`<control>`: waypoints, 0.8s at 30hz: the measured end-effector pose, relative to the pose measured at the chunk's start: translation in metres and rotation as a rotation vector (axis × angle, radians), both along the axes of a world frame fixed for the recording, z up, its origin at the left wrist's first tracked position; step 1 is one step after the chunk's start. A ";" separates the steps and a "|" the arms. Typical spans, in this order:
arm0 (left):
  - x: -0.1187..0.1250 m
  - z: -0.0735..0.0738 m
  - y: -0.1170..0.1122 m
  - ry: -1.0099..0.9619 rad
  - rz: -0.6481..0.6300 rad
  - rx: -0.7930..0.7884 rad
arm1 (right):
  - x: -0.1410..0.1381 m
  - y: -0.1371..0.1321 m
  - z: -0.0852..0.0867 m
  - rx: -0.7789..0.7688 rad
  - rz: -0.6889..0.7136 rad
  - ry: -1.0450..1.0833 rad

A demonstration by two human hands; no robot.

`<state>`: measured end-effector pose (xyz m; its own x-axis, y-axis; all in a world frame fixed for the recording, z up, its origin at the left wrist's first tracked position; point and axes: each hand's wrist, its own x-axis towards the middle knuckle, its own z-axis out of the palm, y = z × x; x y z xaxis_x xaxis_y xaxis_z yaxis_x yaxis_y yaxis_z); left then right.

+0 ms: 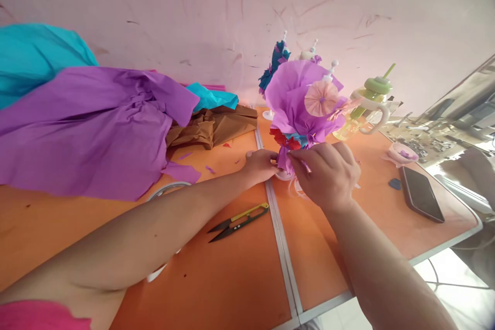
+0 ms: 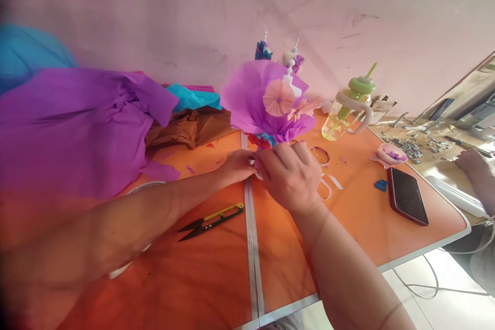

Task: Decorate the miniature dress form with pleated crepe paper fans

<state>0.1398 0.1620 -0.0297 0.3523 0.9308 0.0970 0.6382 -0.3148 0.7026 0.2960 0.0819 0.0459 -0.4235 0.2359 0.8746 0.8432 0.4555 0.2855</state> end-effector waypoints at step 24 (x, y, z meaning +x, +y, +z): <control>-0.005 -0.009 -0.011 0.027 -0.005 0.167 | 0.012 0.013 -0.005 -0.048 0.018 -0.033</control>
